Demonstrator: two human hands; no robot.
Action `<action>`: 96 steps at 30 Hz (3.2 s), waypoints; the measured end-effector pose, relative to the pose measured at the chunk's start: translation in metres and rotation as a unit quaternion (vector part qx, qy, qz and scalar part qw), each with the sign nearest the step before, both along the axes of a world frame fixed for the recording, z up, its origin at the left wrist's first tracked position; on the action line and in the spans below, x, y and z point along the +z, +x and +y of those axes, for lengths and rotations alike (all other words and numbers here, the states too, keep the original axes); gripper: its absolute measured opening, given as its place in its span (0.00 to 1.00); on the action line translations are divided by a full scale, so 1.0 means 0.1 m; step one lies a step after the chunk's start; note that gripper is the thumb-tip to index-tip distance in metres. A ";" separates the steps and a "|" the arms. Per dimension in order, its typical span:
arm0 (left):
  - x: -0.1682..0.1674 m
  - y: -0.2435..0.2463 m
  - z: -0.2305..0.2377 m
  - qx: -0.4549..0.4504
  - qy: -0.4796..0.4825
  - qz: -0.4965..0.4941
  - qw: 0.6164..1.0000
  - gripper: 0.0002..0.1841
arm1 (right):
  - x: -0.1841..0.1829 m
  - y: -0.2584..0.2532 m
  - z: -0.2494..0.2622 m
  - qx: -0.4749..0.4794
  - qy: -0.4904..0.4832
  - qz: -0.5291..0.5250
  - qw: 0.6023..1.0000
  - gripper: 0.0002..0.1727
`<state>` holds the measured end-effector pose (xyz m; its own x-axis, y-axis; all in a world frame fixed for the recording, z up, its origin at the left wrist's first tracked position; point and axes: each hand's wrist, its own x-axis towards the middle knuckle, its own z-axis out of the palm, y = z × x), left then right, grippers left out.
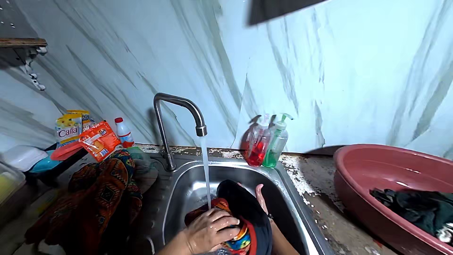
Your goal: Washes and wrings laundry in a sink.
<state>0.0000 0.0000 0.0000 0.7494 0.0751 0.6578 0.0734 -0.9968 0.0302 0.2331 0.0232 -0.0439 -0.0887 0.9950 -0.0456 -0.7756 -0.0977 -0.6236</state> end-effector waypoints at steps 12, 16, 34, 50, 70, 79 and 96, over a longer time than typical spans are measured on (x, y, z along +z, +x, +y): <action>0.23 0.08 0.25 0.308 -0.705 0.167 0.617 0.30 | 0.27 -0.19 0.16 0.079 -0.079 -0.494 0.862 0.17; 0.11 0.36 0.19 0.295 -0.844 -0.090 0.438 0.34 | 0.72 -0.33 0.17 0.148 -0.024 -0.618 0.771 0.18; 1.49 0.66 -0.06 0.147 -0.856 -0.300 0.395 0.42 | 2.57 -0.63 -0.75 -0.350 0.080 -0.431 0.828 0.18; 3.31 0.41 0.02 0.117 -0.576 -0.313 0.746 0.28 | 4.17 -0.34 -0.83 -0.443 0.275 -0.337 0.784 0.34; 0.88 -0.24 0.42 0.349 -0.358 0.318 0.805 0.63 | 1.16 -0.24 -0.60 -0.015 0.140 -0.632 0.762 0.20; -0.19 0.10 0.47 0.302 -0.367 0.416 0.776 0.58 | 0.33 -0.61 -0.35 0.188 -0.018 -0.802 0.567 0.48; -0.44 0.42 0.60 0.348 -0.347 0.367 0.790 0.42 | -0.05 -0.55 0.11 0.164 -0.011 -0.857 0.488 0.56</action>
<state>0.0424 0.0605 -0.0441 0.5288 0.7881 -0.3151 0.8475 -0.4702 0.2463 0.1778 0.0346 -0.0486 -0.0559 0.9377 -0.3429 0.9441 -0.0621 -0.3237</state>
